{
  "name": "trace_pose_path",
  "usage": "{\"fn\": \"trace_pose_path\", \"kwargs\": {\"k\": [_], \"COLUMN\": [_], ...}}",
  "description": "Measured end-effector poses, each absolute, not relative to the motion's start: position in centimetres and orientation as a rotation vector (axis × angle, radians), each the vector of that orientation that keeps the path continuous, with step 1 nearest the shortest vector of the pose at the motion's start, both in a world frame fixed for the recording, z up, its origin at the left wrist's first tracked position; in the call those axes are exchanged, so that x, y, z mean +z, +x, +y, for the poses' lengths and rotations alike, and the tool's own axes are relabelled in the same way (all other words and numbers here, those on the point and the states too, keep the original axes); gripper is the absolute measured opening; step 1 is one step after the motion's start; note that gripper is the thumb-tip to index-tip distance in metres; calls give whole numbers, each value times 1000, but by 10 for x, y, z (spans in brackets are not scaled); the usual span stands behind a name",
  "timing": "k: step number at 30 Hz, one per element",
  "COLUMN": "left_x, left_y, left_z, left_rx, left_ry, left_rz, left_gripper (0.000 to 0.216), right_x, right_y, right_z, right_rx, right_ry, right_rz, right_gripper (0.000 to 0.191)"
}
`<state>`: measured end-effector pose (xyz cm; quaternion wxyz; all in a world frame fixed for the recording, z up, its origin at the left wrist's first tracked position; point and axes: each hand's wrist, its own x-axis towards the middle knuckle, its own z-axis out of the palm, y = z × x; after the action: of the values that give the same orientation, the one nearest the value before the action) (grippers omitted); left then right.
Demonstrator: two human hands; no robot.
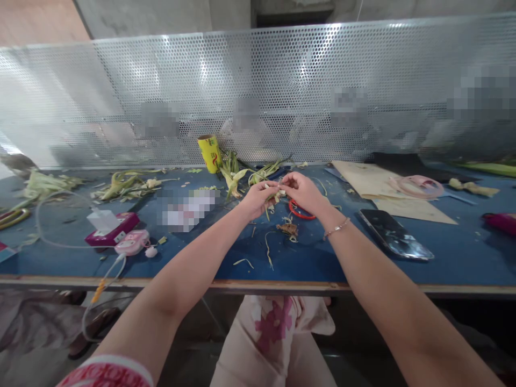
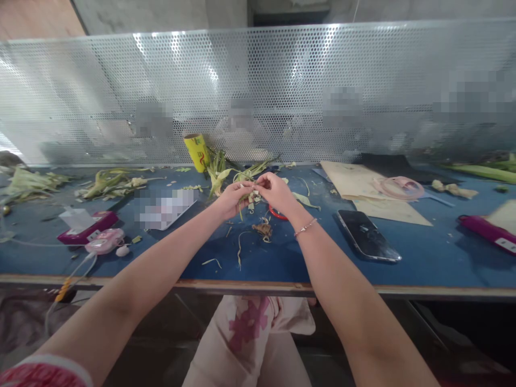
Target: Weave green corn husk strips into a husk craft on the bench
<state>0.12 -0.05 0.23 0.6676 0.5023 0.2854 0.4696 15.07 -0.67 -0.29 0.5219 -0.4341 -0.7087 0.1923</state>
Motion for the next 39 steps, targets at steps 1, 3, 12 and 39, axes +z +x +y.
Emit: {"fn": "trace_pose_path", "kwargs": {"k": [1,3,12,39], "left_x": [2,1,1,6], "left_y": [1,1,2,2], "left_z": [0,1,3,-3], "left_rx": [1066,1075,1064,1107], "left_ry": [1130,1124,1085,1048], "left_rz": [644,648,621,572], "left_gripper": [9,11,2,6], "right_x": [-3,-2,3,4], "right_y": [150,150,145,145], "right_z": [-8,-10,-18,-15], "right_rx": [434,366,121,1069], "right_ry": [-1039,-1040,-1048,-785], "right_rz": [-1705,-1725,-1714,-1247], "right_gripper": [16,13,11,34]}}
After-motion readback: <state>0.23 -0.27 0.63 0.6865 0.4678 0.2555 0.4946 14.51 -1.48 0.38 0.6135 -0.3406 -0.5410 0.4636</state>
